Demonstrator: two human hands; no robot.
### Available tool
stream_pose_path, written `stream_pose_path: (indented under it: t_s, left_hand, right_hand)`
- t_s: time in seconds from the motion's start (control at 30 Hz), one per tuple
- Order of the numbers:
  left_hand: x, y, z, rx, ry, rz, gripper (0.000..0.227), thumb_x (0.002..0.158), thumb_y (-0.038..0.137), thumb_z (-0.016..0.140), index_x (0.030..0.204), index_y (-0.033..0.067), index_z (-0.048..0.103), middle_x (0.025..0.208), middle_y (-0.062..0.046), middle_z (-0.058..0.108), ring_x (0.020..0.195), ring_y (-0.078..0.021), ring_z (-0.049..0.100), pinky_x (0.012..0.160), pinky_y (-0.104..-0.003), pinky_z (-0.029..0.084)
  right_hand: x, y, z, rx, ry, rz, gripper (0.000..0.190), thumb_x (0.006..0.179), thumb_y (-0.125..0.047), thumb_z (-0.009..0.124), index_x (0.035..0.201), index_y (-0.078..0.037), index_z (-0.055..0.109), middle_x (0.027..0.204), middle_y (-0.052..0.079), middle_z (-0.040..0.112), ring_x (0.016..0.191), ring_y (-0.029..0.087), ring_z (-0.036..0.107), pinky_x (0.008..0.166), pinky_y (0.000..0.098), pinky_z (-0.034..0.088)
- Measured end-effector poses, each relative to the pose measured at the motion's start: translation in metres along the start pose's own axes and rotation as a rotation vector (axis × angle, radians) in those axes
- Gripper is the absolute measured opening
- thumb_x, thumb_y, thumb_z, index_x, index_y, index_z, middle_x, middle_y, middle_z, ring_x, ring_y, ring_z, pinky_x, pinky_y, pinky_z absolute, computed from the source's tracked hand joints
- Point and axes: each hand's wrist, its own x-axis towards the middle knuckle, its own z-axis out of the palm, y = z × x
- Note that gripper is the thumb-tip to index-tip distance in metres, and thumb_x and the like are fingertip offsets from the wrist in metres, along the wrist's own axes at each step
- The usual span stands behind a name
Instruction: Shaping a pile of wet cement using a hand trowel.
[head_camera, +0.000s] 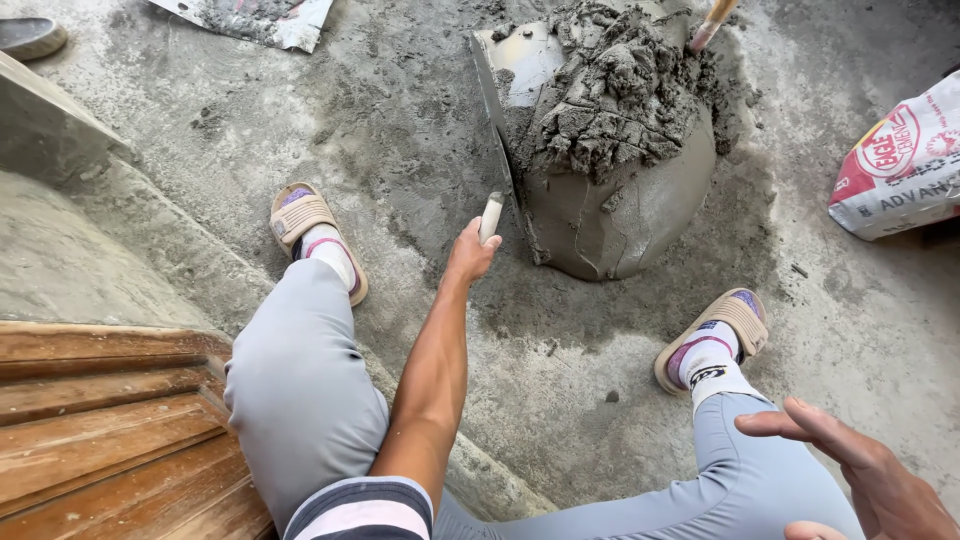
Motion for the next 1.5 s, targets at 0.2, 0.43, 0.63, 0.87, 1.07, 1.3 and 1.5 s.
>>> stream_pose_path:
  t_s: [0.2,0.43,0.63,0.87,1.07,1.3,1.5]
  left_hand:
    - [-0.017,0.033,-0.013,-0.024,0.059,0.072,0.045,0.085,0.018,0.055,0.128,0.0083,0.043,0.113,-0.015,0.061,0.097,-0.0270,0.062,0.083,-0.041,0.049]
    - [-0.022,0.082,-0.031,-0.060,0.167,0.255,0.054,0.088,0.016,0.051,0.137,0.0117,0.028,0.102,-0.016,0.063,0.069,-0.0209,0.065,0.055,-0.035,0.056]
    - [-0.025,0.039,-0.028,-0.126,0.188,0.184,0.042,0.089,0.014,0.052,0.127,0.0025,0.040,0.091,-0.012,0.059,0.063,-0.0169,0.058,0.051,-0.030,0.052]
    - [-0.021,-0.049,0.027,-0.048,0.094,0.003,0.035,0.085,0.019,0.055,0.119,0.0122,0.048,0.098,-0.010,0.062,0.081,-0.0240,0.061,0.070,-0.039,0.049]
    - [-0.031,-0.039,0.031,0.014,0.040,-0.016,0.034,0.085,0.019,0.056,0.118,0.0140,0.049,0.102,-0.009,0.063,0.088,-0.0243,0.061,0.076,-0.040,0.048]
    - [-0.034,-0.034,0.038,0.034,0.011,-0.003,0.035,0.085,0.018,0.057,0.118,0.0109,0.048,0.108,-0.012,0.062,0.097,-0.0275,0.061,0.085,-0.042,0.047]
    - [-0.048,-0.015,0.037,-0.093,-0.033,-0.067,0.035,0.089,0.014,0.052,0.122,0.0073,0.044,0.107,-0.014,0.059,0.083,-0.0222,0.062,0.068,-0.038,0.054]
  right_hand:
    - [0.000,0.003,-0.001,-0.033,-0.004,-0.031,0.100,0.046,-0.026,0.086,0.133,-0.019,0.038,0.114,0.011,0.072,0.114,0.023,0.066,0.099,0.0469,0.047]
    - [0.004,-0.001,-0.002,-0.051,-0.025,-0.131,0.101,0.047,-0.024,0.085,0.135,-0.017,0.034,0.115,0.012,0.070,0.114,0.024,0.065,0.099,0.0451,0.047]
    - [0.004,-0.013,-0.001,-0.049,-0.002,-0.079,0.099,0.047,-0.021,0.082,0.134,-0.017,0.035,0.115,0.011,0.069,0.113,0.022,0.066,0.100,0.0435,0.047]
    - [0.003,-0.035,0.005,-0.031,0.039,-0.139,0.092,0.053,-0.024,0.076,0.134,-0.014,0.034,0.114,0.015,0.067,0.114,0.026,0.063,0.106,0.0491,0.037]
    - [-0.003,-0.043,0.007,-0.090,0.091,-0.133,0.088,0.056,-0.030,0.072,0.133,-0.011,0.035,0.112,0.012,0.069,0.110,0.024,0.065,0.104,0.0464,0.039]
    - [0.001,-0.059,0.012,-0.087,0.139,-0.194,0.084,0.058,-0.029,0.071,0.132,-0.010,0.036,0.109,0.014,0.069,0.109,0.025,0.065,0.109,0.0494,0.036]
    - [-0.004,-0.031,0.004,-0.059,0.067,-0.148,0.090,0.054,-0.027,0.074,0.134,-0.014,0.035,0.114,0.013,0.068,0.114,0.024,0.062,0.109,0.0470,0.033]
